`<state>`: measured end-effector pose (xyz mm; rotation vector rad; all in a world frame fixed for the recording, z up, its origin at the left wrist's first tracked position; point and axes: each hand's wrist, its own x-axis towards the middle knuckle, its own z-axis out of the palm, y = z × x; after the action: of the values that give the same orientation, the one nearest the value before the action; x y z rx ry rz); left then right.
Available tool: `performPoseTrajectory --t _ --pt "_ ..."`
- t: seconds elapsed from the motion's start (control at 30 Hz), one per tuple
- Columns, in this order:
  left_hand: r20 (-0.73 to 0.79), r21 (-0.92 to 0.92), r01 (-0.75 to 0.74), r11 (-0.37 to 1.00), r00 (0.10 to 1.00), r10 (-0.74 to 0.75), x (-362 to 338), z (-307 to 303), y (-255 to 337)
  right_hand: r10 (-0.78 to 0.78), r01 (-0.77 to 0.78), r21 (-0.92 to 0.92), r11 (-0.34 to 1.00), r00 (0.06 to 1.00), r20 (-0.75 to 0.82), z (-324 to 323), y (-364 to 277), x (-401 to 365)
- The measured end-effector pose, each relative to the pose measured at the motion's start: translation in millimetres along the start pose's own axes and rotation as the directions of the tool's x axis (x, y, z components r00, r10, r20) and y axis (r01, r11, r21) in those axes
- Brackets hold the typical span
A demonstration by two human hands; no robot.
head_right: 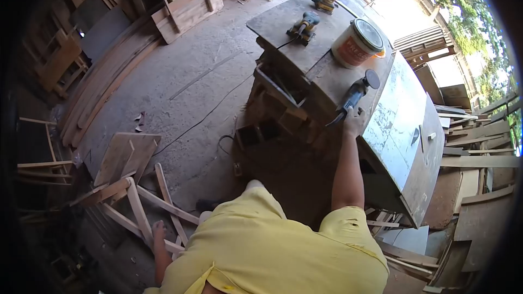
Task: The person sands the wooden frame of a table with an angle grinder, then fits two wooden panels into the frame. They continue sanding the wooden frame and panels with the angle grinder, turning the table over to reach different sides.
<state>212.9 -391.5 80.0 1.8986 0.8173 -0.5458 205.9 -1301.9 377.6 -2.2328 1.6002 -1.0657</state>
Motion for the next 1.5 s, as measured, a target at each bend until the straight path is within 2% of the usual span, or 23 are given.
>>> performPoseTrajectory --t 0.13,0.2,0.23,0.37,0.43,0.5,0.53,0.67,0.77,0.87,0.93,0.97,1.0,1.07,1.1,1.13,1.17,1.2,1.23,1.27,1.4,1.47,1.5 --pt "0.138 0.034 -0.078 0.996 0.988 0.072 -28 64 108 0.175 -0.13 -0.204 0.97 0.959 0.223 56 23 89" --pt "0.2 0.016 -0.246 0.969 0.951 0.238 -46 113 159 0.364 -0.254 -0.281 0.925 0.802 0.474 78 21 117" --pt "0.215 -0.027 -0.286 0.958 0.934 0.285 -68 141 192 0.335 -0.264 -0.259 0.929 0.896 0.292 120 57 126" --pt "0.381 -0.226 -0.38 0.897 0.813 0.44 -157 239 304 0.319 -0.249 -0.23 0.941 0.879 0.353 87 13 102" --pt "0.476 -0.291 -0.429 0.855 0.71 0.518 -200 279 337 0.112 -0.162 0.071 0.984 0.882 0.458 66 -7 75" --pt "0.547 -0.319 -0.494 0.809 0.601 0.583 -238 310 363 0.066 -0.265 0.25 0.931 0.797 0.6 66 -17 33" --pt "0.588 -0.326 -0.528 0.784 0.537 0.606 -257 319 372 -0.073 -0.205 0.43 0.879 0.834 0.547 45 -43 -6" --pt "0.707 -0.266 -0.593 0.76 0.417 0.572 -321 335 410 -0.432 -0.257 0.67 0.696 0.595 0.677 0 -147 -111" --pt "0.419 -0.432 -0.687 0.584 0.421 0.805 -325 330 409 -0.593 -0.34 0.731 0.592 0.43 0.681 -32 -229 -165" --pt "0.204 -0.554 -0.678 0.483 0.452 0.868 -345 261 430 -0.782 -0.286 0.847 0.448 0.333 0.526 -83 -297 -196" --pt "0.248 -0.596 -0.605 0.528 0.486 0.838 -348 212 427 -0.771 -0.729 0.588 0.349 0.133 0.623 -101 -322 -220" --pt "0.335 -0.636 -0.514 0.576 0.489 0.805 -346 186 421 -0.787 -0.735 0.576 0.358 0.095 0.61 -100 -331 -240" --pt "0.294 -0.635 -0.526 0.565 0.511 0.807 -339 164 415 -0.831 -0.895 0.317 0.315 -0.098 0.547 -90 -342 -265" --pt "0.582 -0.708 -0.187 0.68 0.391 0.713 -325 130 389 -0.872 -0.898 -0.306 0.317 -0.403 0.279 -74 -352 -318" --pt "0.551 -0.725 -0.184 0.663 0.422 0.72 -316 120 371 -0.89 -0.883 -0.323 0.341 -0.414 0.192 -79 -359 -351" --pt "0.532 -0.639 -0.223 0.736 0.564 0.632 -305 114 348 -0.873 -0.86 -0.34 0.381 -0.456 0.173 -58 -353 -383" --pt "0.495 -0.54 -0.225 0.811 0.695 0.522 -300 107 326 -0.868 -0.794 -0.484 0.369 -0.481 0.127 -24 -336 -423" --pt "0.464 -0.564 -0.204 0.8 0.723 0.512 -302 97 311 -0.86 -0.703 -0.616 0.354 -0.504 0.08 -4 -326 -452" --pt "0.259 -0.328 -0.408 0.852 0.829 0.496 -306 86 301 -0.778 -0.776 -0.455 0.438 -0.58 0.24 1 -320 -470" --pt "0.056 -0.029 -0.48 0.877 0.875 0.481 -312 84 282 -0.738 -0.732 -0.484 0.479 -0.635 0.23 2 -309 -487" --pt "-0.121 0.085 -0.63 0.772 0.763 0.635 -261 129 204 -0.545 -0.711 -0.508 0.486 -0.701 0.459 19 -266 -538" --pt "-0.089 0.059 -0.539 0.84 0.835 0.543 -242 141 181 -0.428 -0.7 -0.415 0.582 -0.697 0.576 38 -242 -554" --pt "0.042 0.018 -0.412 0.911 0.911 0.411 -230 146 170 -0.416 -0.665 -0.397 0.633 -0.724 0.551 35 -241 -557"
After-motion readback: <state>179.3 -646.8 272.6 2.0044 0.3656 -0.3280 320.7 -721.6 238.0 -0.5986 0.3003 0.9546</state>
